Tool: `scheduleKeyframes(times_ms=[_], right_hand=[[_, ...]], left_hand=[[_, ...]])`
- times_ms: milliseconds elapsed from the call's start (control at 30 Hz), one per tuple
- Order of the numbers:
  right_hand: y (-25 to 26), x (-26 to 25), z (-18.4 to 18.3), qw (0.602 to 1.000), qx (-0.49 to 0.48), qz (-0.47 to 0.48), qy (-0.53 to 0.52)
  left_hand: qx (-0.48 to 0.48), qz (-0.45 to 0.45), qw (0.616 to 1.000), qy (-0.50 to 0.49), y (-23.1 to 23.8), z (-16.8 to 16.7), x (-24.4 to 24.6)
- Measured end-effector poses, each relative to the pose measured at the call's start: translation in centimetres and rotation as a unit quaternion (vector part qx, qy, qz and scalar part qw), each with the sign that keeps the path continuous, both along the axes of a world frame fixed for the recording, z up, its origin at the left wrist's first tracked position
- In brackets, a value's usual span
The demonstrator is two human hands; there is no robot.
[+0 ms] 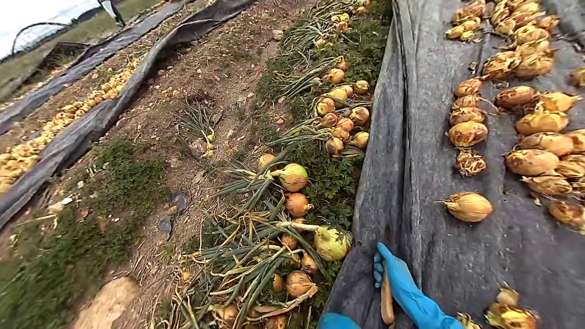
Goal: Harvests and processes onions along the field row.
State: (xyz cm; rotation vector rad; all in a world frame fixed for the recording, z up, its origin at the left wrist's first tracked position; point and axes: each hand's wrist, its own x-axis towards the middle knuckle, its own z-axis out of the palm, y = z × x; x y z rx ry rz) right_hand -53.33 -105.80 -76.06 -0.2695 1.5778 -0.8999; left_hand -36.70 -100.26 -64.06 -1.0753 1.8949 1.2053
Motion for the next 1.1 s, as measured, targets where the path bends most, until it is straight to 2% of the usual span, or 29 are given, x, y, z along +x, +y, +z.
scheduleKeyframes(times_ms=[67, 133, 200, 267, 367, 433, 500, 567, 600, 667, 733, 800, 900, 1000, 1100], right_hand=[[-0.3, 0.4, 0.3, 0.999, 0.013, -0.022, -0.04], [0.3, 0.4, 0.1, 0.998, 0.006, -0.025, -0.058], [1.0, 0.2, -0.4, 0.995, -0.02, -0.023, -0.094], [1.2, -0.5, -0.3, 0.992, -0.047, -0.008, -0.115], [1.3, -0.7, 1.9, 0.992, -0.068, 0.018, -0.1], [1.0, 0.3, 4.4, 0.993, -0.091, 0.027, -0.072], [0.9, 1.9, 6.2, 0.992, -0.106, 0.052, -0.036], [1.3, 2.8, 7.1, 0.985, -0.126, 0.116, -0.02], [1.7, 3.3, 7.5, 0.979, -0.134, 0.152, -0.023], [2.7, 4.2, 8.8, 0.965, -0.143, 0.214, -0.052], [2.8, 5.2, 10.5, 0.944, -0.161, 0.275, -0.081], [2.1, 6.5, 12.9, 0.918, -0.2, 0.325, -0.107], [1.3, 7.8, 16.8, 0.898, -0.281, 0.315, -0.122], [0.2, 8.9, 16.1, 0.895, -0.35, 0.273, -0.049], [-0.7, 9.5, 15.4, 0.896, -0.347, 0.274, -0.043]], left_hand=[[-0.164, 0.015, 0.985, -0.053, -4.6, 3.3, 0.5], [-0.273, -0.022, 0.96, -0.05, -9.2, 1.9, -0.5], [-0.268, -0.072, 0.956, -0.095, -12.3, -1.3, -1.1], [-0.252, -0.049, 0.955, -0.149, -13.8, -3.0, -1.8], [-0.198, 0.032, 0.956, -0.212, -13.8, -2.5, -0.5], [-0.172, 0.082, 0.962, -0.195, -13.1, -1.6, 2.7], [-0.133, 0.191, 0.965, -0.118, -11.9, -0.5, 6.2], [-0.122, 0.314, 0.942, 0.008, -9.6, 0.8, 9.2], [-0.127, 0.374, 0.915, 0.081, -8.2, 1.9, 10.7], [-0.132, 0.481, 0.832, 0.243, -5.3, 5.3, 13.1], [-0.115, 0.524, 0.758, 0.373, -4.3, 8.4, 14.5], [-0.078, 0.526, 0.73, 0.43, -4.5, 10.7, 14.8], [-0.046, 0.488, 0.754, 0.436, -5.4, 11.9, 13.9], [0.017, 0.484, 0.78, 0.397, -6.4, 11.5, 14.5], [0.096, 0.463, 0.823, 0.314, -8.5, 12.6, 15.6]])
